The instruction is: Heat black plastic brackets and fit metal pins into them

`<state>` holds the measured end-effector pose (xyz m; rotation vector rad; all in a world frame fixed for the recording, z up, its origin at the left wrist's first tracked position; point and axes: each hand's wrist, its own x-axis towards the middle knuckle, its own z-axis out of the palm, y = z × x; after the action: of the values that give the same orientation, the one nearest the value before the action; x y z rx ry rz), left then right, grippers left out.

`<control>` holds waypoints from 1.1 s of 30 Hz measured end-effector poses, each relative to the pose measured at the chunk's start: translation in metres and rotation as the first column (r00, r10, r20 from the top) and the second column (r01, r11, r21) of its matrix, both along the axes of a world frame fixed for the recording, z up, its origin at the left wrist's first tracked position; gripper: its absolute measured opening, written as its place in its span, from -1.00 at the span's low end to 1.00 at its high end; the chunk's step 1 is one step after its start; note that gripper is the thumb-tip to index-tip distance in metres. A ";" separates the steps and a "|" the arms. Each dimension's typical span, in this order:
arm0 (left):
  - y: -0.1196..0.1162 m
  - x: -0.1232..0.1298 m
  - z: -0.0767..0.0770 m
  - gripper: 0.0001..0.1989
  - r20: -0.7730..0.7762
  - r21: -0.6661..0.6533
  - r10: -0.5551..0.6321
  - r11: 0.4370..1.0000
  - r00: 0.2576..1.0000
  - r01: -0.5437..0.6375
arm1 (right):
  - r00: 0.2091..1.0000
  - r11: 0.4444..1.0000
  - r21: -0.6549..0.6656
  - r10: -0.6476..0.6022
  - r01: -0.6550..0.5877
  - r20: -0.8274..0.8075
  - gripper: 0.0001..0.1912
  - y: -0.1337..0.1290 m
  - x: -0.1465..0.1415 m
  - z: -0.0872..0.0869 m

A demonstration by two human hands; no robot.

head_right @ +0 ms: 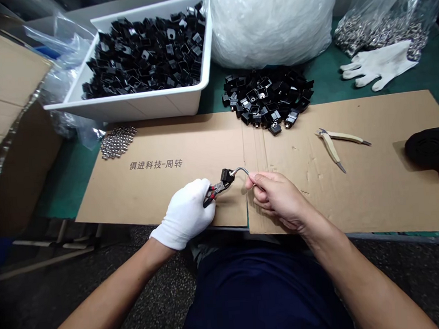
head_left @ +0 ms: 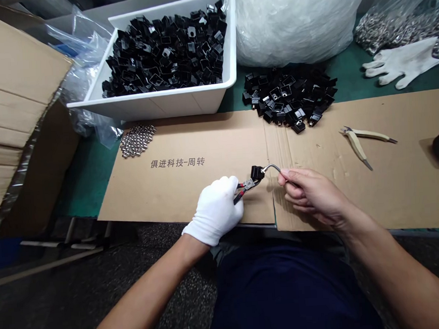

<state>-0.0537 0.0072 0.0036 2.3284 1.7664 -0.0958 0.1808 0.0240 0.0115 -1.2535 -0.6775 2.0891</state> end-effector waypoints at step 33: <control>-0.021 -0.090 -0.032 -0.78 0.781 0.158 0.389 0.634 0.488 -0.757 | 0.911 0.886 -0.266 0.309 -0.380 -0.272 -0.79 0.116 -0.209 -0.039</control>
<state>-0.1432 -0.0135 -0.0280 1.4115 2.1545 1.3183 -0.0279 0.1398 -0.0272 -1.0921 -0.5084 2.6745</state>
